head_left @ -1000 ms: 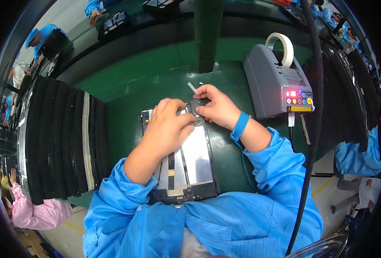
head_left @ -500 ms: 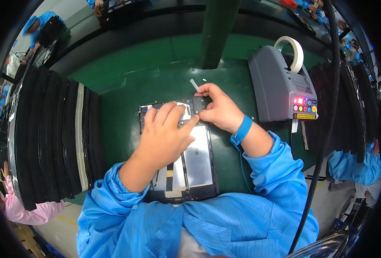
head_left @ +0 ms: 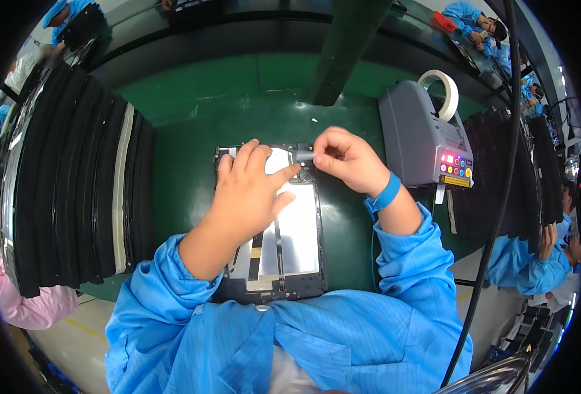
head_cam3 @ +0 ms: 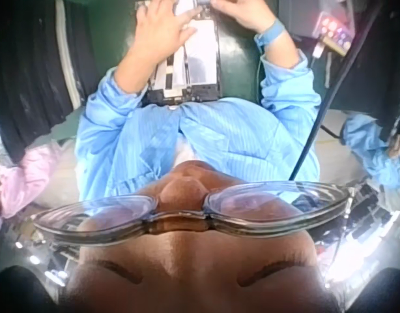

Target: The person is assembling electronic devices, likely hard drives, on a factory assembly line. They repeatedly apply small white adhesive strips to the internal components of the devices, then stack the finished units on a pile to their left.

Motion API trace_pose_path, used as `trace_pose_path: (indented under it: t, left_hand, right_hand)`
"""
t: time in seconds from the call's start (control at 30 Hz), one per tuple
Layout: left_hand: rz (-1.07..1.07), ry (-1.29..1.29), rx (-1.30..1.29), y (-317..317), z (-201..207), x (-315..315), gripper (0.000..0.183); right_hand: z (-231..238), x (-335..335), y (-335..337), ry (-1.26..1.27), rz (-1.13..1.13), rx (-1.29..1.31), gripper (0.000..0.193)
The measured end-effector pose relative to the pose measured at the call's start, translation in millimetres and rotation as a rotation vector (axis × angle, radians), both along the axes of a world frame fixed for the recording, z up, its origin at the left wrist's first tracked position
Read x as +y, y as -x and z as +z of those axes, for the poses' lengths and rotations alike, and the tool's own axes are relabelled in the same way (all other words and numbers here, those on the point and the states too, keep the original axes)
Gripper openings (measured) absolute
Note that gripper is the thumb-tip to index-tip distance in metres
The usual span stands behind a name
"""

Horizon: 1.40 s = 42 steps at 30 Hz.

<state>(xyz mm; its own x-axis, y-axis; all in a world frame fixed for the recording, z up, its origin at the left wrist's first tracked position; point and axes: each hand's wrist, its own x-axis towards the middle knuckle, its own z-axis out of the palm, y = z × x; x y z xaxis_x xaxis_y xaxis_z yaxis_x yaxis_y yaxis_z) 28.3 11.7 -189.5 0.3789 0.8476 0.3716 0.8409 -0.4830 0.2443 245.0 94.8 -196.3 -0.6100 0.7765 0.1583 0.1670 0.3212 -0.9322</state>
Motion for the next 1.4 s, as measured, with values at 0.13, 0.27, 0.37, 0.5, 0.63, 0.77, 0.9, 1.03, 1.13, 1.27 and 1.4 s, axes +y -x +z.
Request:
trace_pose_path:
  t: [0.13,0.27,0.37,0.5,0.63,0.77,0.9,1.03,1.13,1.27,1.4]
  left_hand:
    - [-0.001,0.083,-0.112,2,-1,3,0.032]
    - [0.031,0.150,-0.202,1,0,7,0.023]
    - [0.084,0.196,-0.229,-4,1,10,0.020]
    - [0.174,0.213,-0.243,-12,2,12,0.016]
    - [0.195,0.190,-0.240,-15,1,15,0.014]
    - [0.177,0.274,-0.246,-13,8,17,0.016]
    - [0.059,-0.094,-0.107,-4,2,7,0.041]
    - [0.127,0.153,-0.115,29,20,-70,0.091]
    - [0.056,0.561,-0.174,63,16,-128,0.122]
    - [-0.092,0.614,-0.316,63,-3,-154,0.125]
    - [-0.150,0.423,-0.344,69,42,-155,0.117]
  right_hand:
    - [29,0,15,-0.030,0.119,-0.480,0.010]
    - [26,6,18,-0.022,0.141,-0.484,0.011]
    - [22,7,19,-0.024,0.126,-0.470,0.010]
    - [25,3,22,-0.015,0.056,-0.540,0.013]
    - [27,1,30,0.181,-0.091,-0.622,0.016]
    - [34,4,31,0.477,-0.230,-0.675,0.025]
    - [21,-4,7,0.506,-0.305,-0.659,0.042]
    - [1,-76,-7,-0.147,-0.461,-0.649,0.047]
    - [8,-152,5,-0.359,-0.343,-0.900,0.067]
    - [1,-175,16,-0.086,-0.311,-0.581,0.072]
    - [29,-176,31,0.103,-0.272,0.055,0.065]
